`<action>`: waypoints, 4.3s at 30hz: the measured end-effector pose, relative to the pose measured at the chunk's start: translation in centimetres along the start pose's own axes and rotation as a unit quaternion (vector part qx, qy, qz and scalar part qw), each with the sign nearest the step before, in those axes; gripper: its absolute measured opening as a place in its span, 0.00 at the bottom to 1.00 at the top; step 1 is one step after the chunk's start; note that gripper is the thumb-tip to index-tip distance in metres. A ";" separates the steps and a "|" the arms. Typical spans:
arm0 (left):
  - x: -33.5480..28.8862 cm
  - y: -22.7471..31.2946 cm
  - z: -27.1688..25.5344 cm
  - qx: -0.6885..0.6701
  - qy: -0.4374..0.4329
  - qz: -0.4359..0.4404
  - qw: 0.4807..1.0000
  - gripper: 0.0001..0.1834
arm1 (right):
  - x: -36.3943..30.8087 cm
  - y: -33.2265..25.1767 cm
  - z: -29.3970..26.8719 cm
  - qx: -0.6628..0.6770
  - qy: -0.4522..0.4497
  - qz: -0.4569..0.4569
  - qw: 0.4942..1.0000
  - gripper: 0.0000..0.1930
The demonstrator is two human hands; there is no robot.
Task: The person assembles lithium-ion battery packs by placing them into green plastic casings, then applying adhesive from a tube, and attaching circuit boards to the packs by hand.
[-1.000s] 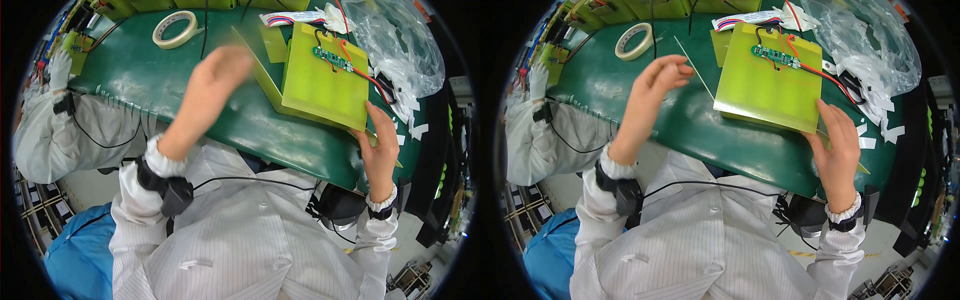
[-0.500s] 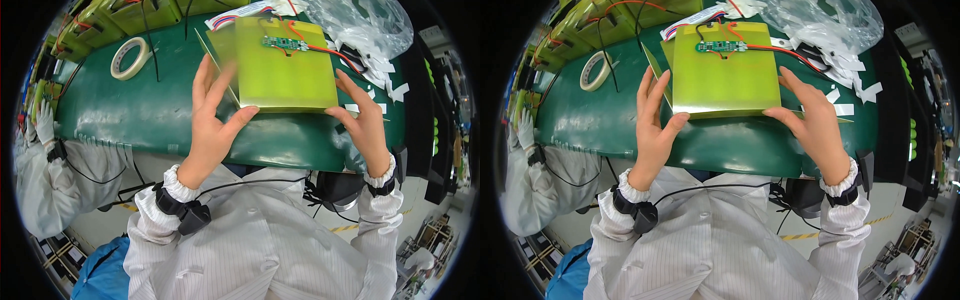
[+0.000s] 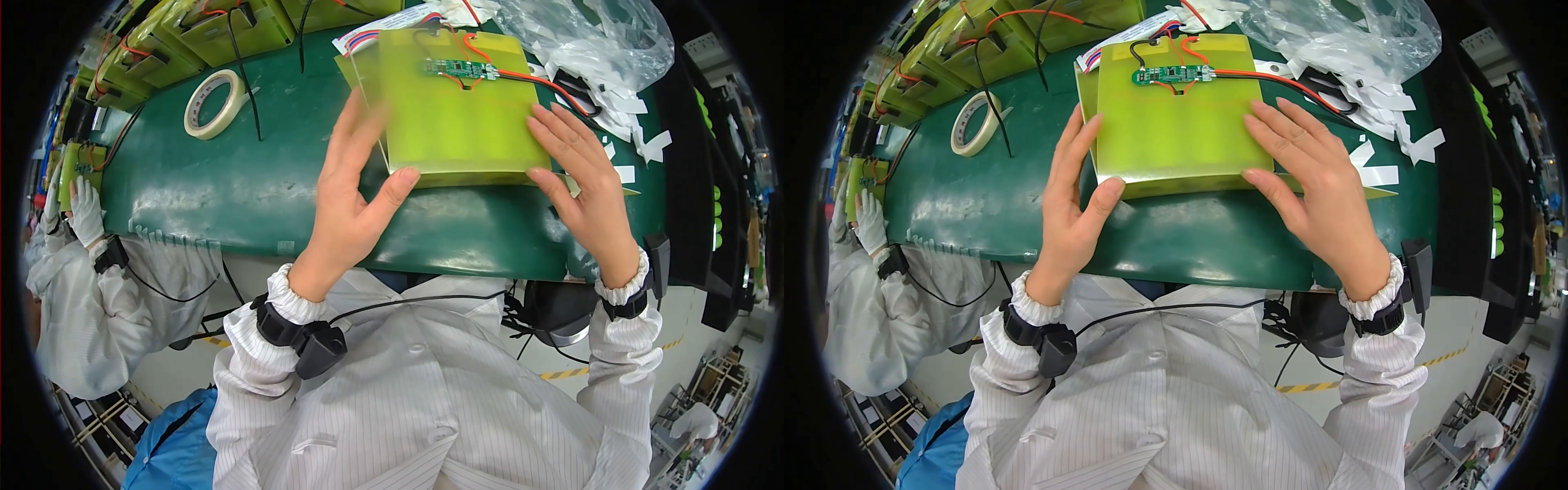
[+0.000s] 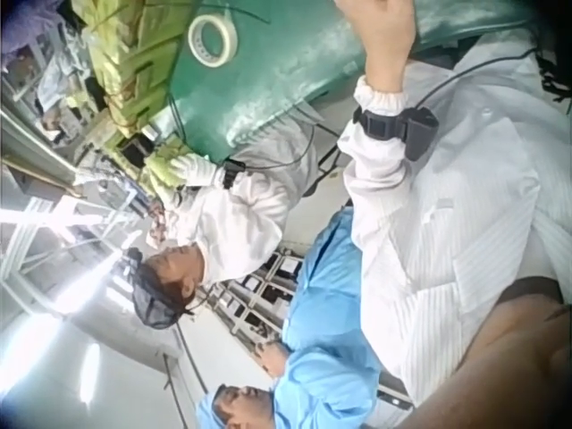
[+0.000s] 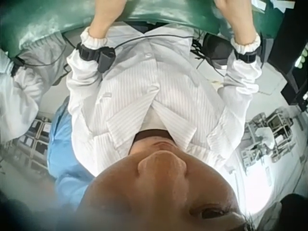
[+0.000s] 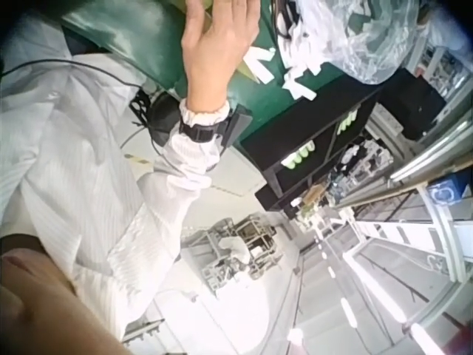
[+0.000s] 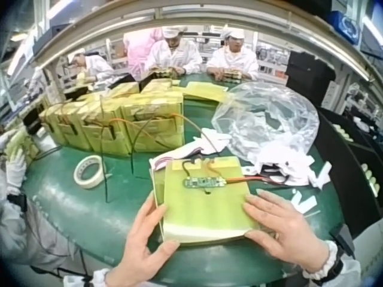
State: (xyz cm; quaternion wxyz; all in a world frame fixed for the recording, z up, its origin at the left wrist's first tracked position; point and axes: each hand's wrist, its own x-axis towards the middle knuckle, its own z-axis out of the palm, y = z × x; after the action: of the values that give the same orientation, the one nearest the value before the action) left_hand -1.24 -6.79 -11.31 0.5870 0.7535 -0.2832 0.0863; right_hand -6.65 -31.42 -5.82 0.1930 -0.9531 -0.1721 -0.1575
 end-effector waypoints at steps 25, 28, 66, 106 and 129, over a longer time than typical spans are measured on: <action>-0.3 -0.6 -0.9 -0.041 -0.034 -0.028 0.998 0.43 | 1.0 -0.8 -0.8 -0.003 -0.073 0.051 0.996 0.24; -0.7 0.1 -2.0 -0.027 -0.012 -0.050 0.998 0.44 | 1.0 -1.1 -1.1 -0.002 -0.085 0.059 0.995 0.25; -9.6 4.0 -11.2 0.299 0.091 0.163 0.936 0.10 | 1.8 -5.2 -4.1 -0.036 -0.059 0.042 0.997 0.23; 12.4 -6.6 -4.4 0.411 -0.132 0.082 0.898 0.24 | -7.9 -2.5 -6.5 0.083 -0.017 0.223 0.971 0.16; -5.6 2.9 -12.7 -0.224 -0.059 -0.353 0.907 0.24 | -0.6 -9.5 -1.5 0.113 -0.097 0.047 0.988 0.19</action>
State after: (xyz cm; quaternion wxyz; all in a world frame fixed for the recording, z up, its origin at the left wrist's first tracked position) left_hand -4.81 6.48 -7.70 0.7148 0.6566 -0.0447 -0.2364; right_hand -11.25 -23.94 -1.73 0.2893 -0.9428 -0.1617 -0.0350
